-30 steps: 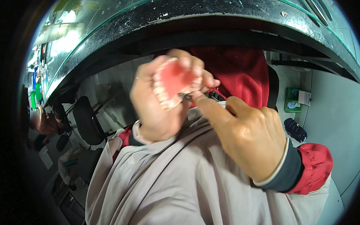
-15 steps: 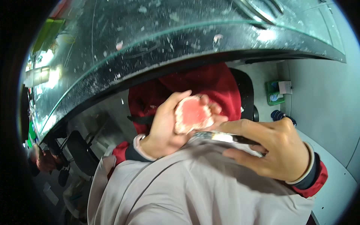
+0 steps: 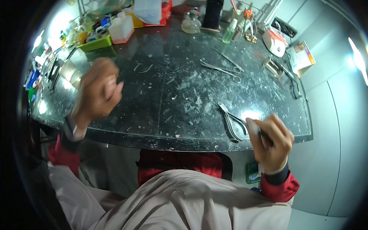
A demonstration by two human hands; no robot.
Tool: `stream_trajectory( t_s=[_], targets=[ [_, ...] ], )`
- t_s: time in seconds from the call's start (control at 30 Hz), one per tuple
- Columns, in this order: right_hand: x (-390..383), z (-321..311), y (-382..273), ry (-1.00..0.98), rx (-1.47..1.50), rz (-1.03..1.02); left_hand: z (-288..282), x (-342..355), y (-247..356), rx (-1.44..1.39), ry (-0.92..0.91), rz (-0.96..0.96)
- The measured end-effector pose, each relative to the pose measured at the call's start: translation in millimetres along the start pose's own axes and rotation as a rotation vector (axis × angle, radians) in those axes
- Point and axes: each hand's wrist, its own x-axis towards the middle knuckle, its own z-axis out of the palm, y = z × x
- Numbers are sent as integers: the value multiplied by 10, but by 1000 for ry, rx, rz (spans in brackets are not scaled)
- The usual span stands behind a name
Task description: Trimming and adjusting a dental prosthesis model using a carving knife.
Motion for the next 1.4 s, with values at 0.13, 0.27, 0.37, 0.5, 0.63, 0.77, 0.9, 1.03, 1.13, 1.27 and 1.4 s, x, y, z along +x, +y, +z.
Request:
stream_trajectory(
  t_s=[0.13, 0.27, 0.37, 0.5, 0.63, 0.77, 0.9, 1.03, 1.13, 1.27, 1.4],
  targets=[
    [587, 294, 414, -275, 93, -77, 49, 296, -663, 102, 162, 45],
    [984, 744, 526, -458, 141, -132, 56, 438, -1041, -812, 522, -584],
    [1085, 1202, 712, -431, 170, -369, 366, 558, -1243, -1144, 355, -732],
    [1197, 1506, 619, -485, 296, -460, 667, 385, -1342, -1397, 135, -1010],
    [2066, 1198, 948, -174, 261, -379, 942, 374, -1285, -1544, 93, -1103],
    [3132, 917, 1956, 87, -13, -67, 1318, 505, -1344, -1712, -15, -1090],
    [3658, 905, 2926, 137, -246, -3, 1563, 527, -1397, -1946, -76, -1139],
    [4010, 909, 3423, -203, -622, 62, 1487, 576, -1401, -1901, -70, -1210],
    [4188, 1093, 3481, -220, -500, 235, 1489, 565, -1460, -1911, -122, -1220],
    [4248, 1196, 3102, -617, -28, 310, 1431, 572, -1392, -1880, -120, -1305],
    [4297, 1545, 3167, -831, -43, 116, 1409, 486, -1363, -1809, -98, -1305]
  ],
)
